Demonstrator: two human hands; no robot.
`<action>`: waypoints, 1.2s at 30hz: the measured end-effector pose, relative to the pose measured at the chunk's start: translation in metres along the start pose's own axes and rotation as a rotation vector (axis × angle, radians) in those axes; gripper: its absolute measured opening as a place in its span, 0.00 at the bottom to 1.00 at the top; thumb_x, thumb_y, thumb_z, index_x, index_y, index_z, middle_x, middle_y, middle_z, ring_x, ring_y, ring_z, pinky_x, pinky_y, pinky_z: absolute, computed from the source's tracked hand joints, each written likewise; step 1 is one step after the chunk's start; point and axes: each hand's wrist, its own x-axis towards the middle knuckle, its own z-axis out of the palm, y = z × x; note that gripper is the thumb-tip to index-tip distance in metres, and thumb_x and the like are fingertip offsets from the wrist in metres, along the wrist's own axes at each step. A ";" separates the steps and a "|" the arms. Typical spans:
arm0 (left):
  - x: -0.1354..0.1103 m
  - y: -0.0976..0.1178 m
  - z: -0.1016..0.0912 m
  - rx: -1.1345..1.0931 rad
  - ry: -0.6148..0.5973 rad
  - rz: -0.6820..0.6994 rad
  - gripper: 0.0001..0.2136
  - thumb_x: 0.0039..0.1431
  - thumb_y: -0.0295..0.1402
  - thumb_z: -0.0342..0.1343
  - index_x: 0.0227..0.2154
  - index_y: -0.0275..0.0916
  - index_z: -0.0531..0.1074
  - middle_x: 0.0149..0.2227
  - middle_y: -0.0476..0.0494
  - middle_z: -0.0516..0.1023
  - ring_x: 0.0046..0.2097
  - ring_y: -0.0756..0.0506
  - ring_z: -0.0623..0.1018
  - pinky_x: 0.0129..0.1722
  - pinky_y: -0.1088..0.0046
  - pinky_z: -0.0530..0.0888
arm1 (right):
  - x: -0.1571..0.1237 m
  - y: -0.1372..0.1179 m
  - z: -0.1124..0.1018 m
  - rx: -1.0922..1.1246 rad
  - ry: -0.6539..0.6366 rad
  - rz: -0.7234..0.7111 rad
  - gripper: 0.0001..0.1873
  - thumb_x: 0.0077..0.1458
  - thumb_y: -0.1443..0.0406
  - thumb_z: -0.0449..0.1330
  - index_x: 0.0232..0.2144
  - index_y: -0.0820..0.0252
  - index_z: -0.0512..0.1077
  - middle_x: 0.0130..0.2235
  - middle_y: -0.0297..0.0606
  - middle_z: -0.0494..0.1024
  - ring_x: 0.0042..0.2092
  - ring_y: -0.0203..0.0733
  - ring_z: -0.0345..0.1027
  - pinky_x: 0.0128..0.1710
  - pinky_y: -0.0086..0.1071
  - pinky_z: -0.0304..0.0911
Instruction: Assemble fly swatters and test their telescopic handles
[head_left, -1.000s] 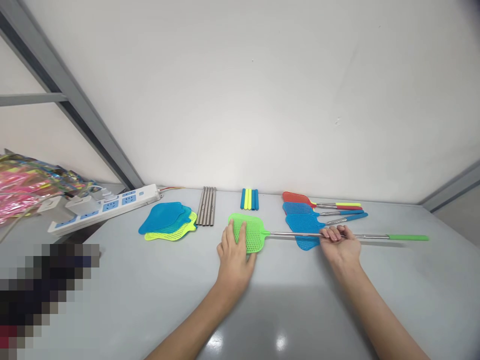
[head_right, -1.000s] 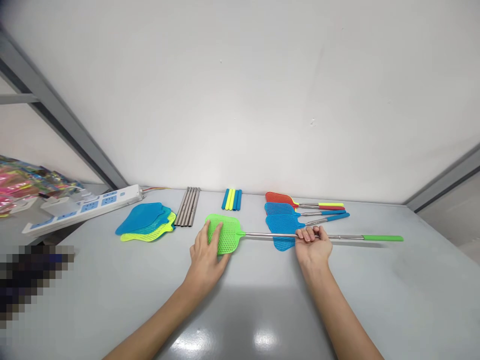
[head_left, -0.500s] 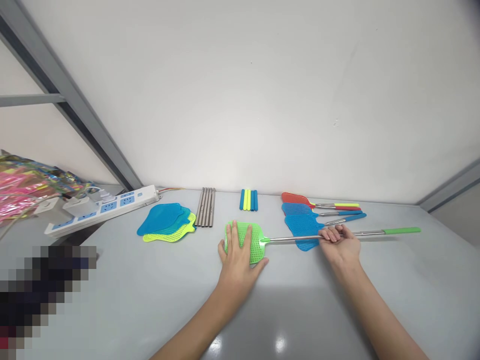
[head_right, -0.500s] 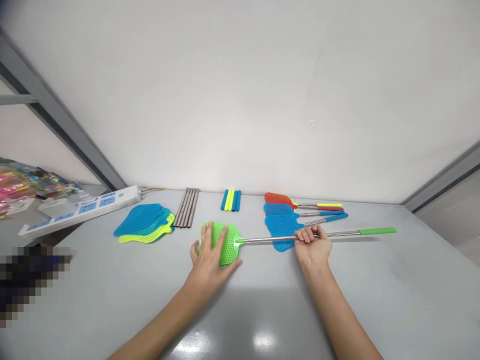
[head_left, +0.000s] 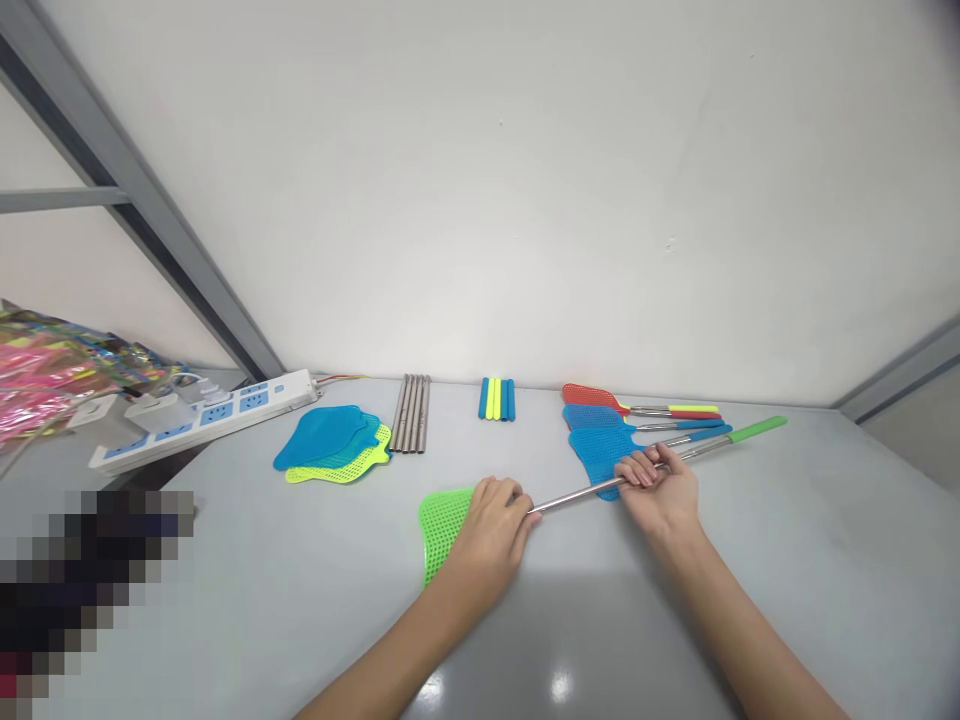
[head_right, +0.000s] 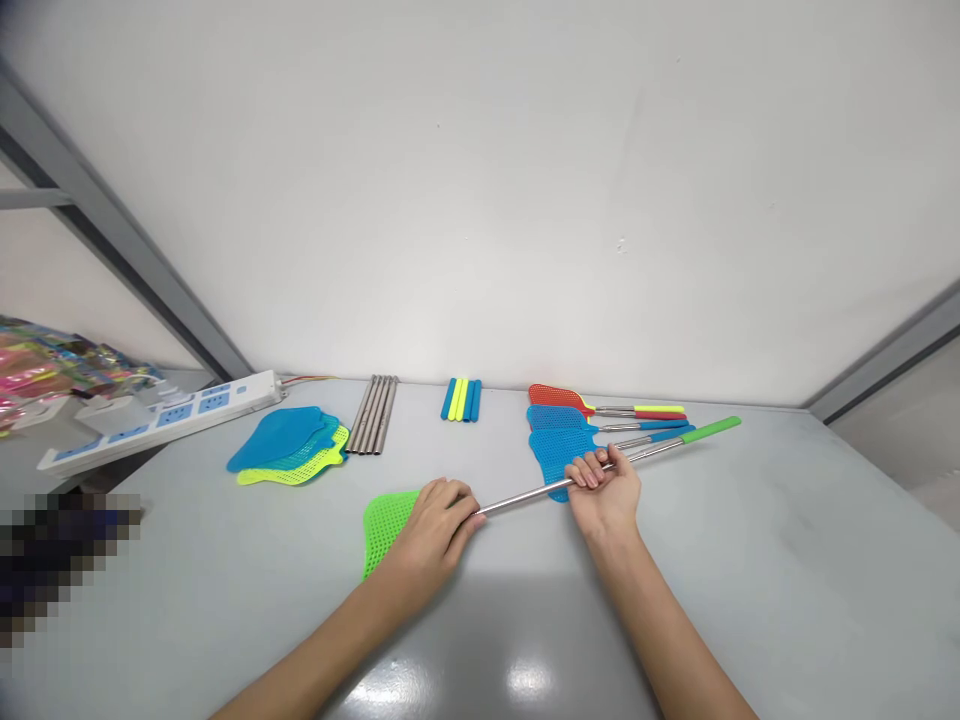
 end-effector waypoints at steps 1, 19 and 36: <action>0.000 0.001 -0.001 -0.006 -0.003 0.007 0.12 0.57 0.33 0.37 0.26 0.38 0.64 0.32 0.46 0.65 0.37 0.48 0.65 0.40 0.67 0.62 | 0.001 -0.002 0.000 -0.004 -0.007 0.007 0.12 0.48 0.67 0.47 0.15 0.60 0.52 0.13 0.24 0.46 0.14 0.27 0.42 0.13 0.23 0.46; -0.004 0.003 -0.005 0.056 -0.092 0.110 0.13 0.58 0.30 0.34 0.22 0.37 0.59 0.24 0.48 0.63 0.28 0.50 0.61 0.31 0.70 0.58 | 0.013 -0.026 -0.007 0.016 -0.057 -0.037 0.16 0.47 0.70 0.49 0.14 0.59 0.46 0.13 0.24 0.45 0.14 0.28 0.39 0.10 0.23 0.42; -0.004 -0.008 -0.002 0.084 -0.090 0.068 0.14 0.58 0.30 0.34 0.19 0.37 0.56 0.19 0.50 0.61 0.25 0.50 0.60 0.30 0.71 0.56 | 0.006 -0.004 -0.012 0.074 -0.066 -0.113 0.19 0.48 0.67 0.49 0.14 0.60 0.44 0.13 0.24 0.39 0.14 0.29 0.35 0.10 0.25 0.38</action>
